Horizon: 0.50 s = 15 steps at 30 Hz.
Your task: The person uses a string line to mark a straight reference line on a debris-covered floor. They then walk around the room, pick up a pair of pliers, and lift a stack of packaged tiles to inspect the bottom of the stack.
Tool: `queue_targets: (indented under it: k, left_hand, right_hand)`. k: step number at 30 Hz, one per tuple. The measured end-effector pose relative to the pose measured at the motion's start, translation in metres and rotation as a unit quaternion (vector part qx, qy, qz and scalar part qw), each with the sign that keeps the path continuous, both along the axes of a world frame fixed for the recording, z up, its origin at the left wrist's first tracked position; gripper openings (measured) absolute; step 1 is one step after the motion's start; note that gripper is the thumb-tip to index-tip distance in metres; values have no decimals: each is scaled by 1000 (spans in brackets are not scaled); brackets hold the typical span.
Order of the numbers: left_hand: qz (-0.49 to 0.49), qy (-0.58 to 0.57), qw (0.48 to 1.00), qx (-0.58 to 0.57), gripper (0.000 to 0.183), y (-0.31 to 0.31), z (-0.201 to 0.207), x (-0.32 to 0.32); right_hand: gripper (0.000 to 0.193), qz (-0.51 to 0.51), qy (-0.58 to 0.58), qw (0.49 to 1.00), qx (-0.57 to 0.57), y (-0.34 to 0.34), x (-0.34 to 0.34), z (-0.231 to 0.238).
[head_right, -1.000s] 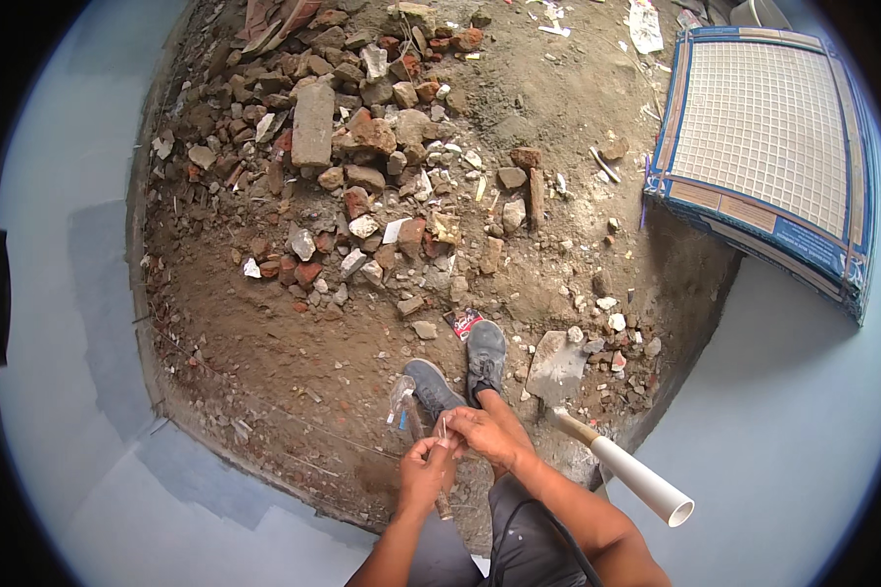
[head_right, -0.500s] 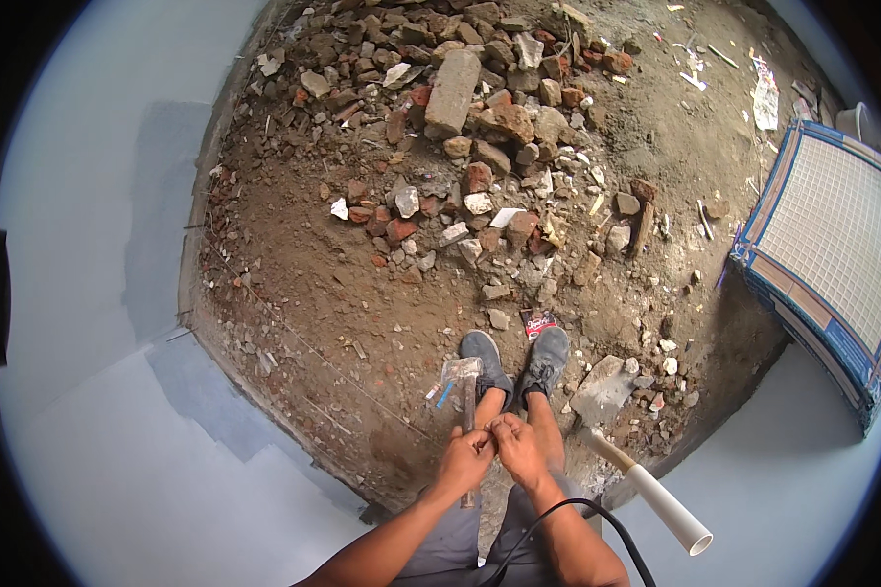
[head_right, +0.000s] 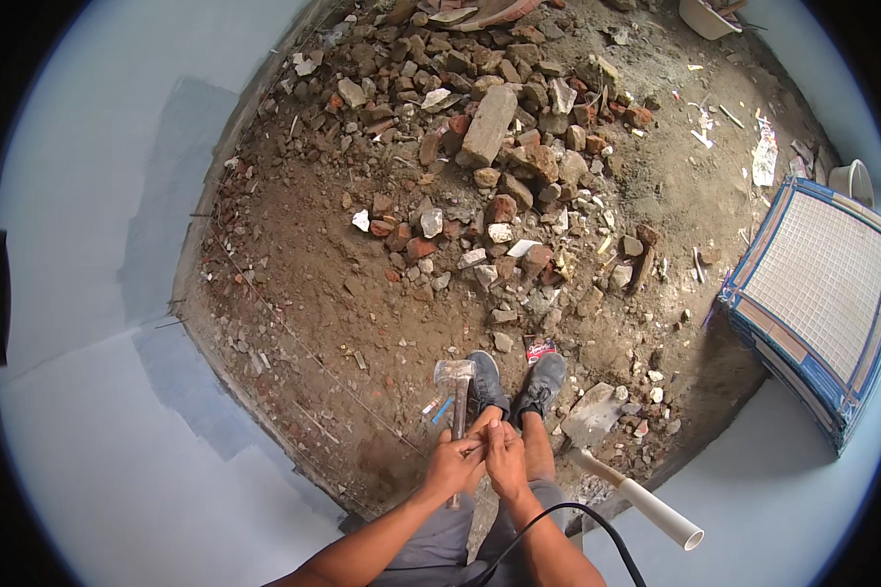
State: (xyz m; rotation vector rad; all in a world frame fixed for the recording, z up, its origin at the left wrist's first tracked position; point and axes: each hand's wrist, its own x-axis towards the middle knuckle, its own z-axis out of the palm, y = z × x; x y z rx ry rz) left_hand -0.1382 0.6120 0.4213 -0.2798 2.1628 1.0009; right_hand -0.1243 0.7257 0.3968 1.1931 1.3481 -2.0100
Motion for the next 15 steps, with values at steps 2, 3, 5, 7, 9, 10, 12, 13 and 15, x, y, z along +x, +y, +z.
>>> queue_targets:
  k: [2, 3, 5, 7, 9, 10, 12, 13, 15]
  left_hand:
    - [13, -3, 1000, 18, 20, -2, 3, 0]
    - [26, -13, 999, 27, 20, -7, -6, 11]
    - [30, -21, 999, 34, 22, -8, -4, 8]
    - [9, -5, 999, 37, 23, -12, 11, -1]
    - [13, -12, 999, 51, 23, -12, 18, -15]
    - [-6, 3, 999, 45, 23, -13, 17, -17]
    - [-40, -4, 998, 37, 22, -9, 18, -26]
    - [-63, 7, 998, 30, 23, -5, 20, -31]
    - [-110, 29, 993, 13, 23, 8, 20, -36]
  right_hand:
    - [36, -71, -20, 995, -66, -6, -1, 2]
    - [36, -97, -31, 990, -98, -9, 0, 6]
    - [35, -144, -55, 974, -167, -12, -4, 11]
    - [35, -156, -48, 962, -220, -14, 1, 12]
    - [36, -183, -54, 944, -269, -11, 2, 17]
    - [40, -187, -45, 928, -318, -6, 4, 19]
    - [43, -209, -42, 918, -334, 0, 1, 21]
    - [45, -222, -43, 911, -344, 3, 1, 22]
    - [47, -235, -28, 901, -364, 15, 3, 16]
